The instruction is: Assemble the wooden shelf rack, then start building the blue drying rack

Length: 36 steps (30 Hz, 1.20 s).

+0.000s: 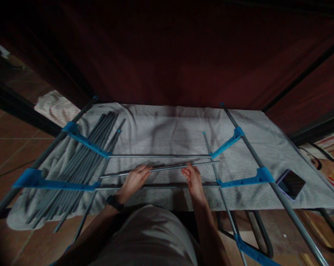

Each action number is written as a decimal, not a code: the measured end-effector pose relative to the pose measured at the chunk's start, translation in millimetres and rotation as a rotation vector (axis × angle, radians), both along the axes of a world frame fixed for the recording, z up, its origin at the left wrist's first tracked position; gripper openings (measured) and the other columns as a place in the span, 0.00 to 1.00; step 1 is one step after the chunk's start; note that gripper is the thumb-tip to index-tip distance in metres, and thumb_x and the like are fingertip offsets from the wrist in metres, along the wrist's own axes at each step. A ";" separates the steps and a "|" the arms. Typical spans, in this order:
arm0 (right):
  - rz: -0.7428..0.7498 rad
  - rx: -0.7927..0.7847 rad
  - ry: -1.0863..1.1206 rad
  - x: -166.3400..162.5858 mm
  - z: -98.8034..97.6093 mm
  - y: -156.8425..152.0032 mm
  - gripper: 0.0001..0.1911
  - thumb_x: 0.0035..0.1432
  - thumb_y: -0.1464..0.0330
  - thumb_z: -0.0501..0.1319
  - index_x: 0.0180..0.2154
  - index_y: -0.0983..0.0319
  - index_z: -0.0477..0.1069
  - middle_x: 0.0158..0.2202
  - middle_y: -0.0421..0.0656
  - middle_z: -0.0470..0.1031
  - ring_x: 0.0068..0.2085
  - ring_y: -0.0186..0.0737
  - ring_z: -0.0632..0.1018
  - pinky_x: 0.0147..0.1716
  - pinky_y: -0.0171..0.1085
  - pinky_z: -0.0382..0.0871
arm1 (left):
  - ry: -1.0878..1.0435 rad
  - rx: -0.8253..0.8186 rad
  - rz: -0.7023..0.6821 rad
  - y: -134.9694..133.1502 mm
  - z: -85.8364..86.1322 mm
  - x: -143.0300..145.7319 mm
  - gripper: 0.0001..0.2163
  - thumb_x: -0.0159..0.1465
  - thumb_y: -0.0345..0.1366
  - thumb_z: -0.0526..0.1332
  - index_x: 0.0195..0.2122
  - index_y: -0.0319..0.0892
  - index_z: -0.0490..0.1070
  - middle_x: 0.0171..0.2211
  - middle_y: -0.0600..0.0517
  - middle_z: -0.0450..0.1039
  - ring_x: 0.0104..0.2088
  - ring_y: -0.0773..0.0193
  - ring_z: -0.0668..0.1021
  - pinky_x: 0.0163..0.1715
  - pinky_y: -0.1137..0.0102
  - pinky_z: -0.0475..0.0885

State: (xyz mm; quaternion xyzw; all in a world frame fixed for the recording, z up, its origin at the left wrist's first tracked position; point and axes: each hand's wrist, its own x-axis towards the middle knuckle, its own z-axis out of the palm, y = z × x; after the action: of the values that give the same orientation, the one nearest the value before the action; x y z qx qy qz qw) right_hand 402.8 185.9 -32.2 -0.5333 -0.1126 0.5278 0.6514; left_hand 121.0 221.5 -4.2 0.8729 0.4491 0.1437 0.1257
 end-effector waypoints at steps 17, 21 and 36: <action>0.013 0.044 0.028 -9.9 -0.5 1.2 0.24 0.43 0.58 0.79 0.28 0.57 0.64 0.27 0.33 0.75 0.32 0.36 0.82 0.38 0.37 0.82 | -0.066 -0.014 -0.029 -1.1 0.7 5.0 0.15 0.75 0.34 0.51 0.56 0.43 0.74 0.45 0.46 0.80 0.45 0.57 0.80 0.50 0.62 0.75; -0.023 0.014 -0.005 -5.4 -3.8 0.3 0.23 0.47 0.55 0.77 0.30 0.57 0.65 0.27 0.34 0.75 0.32 0.34 0.81 0.36 0.34 0.81 | -0.067 -0.007 -0.021 -1.5 2.0 3.9 0.16 0.74 0.32 0.51 0.56 0.44 0.75 0.45 0.46 0.80 0.46 0.57 0.80 0.51 0.61 0.75; -0.099 0.045 0.019 7.4 -4.1 -2.6 0.15 0.49 0.63 0.74 0.33 0.57 0.70 0.35 0.37 0.79 0.38 0.36 0.83 0.46 0.40 0.81 | -0.013 0.053 0.116 9.7 -8.8 -22.5 0.13 0.72 0.34 0.54 0.51 0.45 0.78 0.45 0.45 0.81 0.45 0.53 0.81 0.51 0.58 0.74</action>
State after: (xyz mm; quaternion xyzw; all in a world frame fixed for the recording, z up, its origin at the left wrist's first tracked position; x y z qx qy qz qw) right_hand 410.2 183.3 -36.4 -0.5183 -0.0917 0.4973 0.6897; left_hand 98.5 231.2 -13.0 0.8474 0.4941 0.1682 0.0970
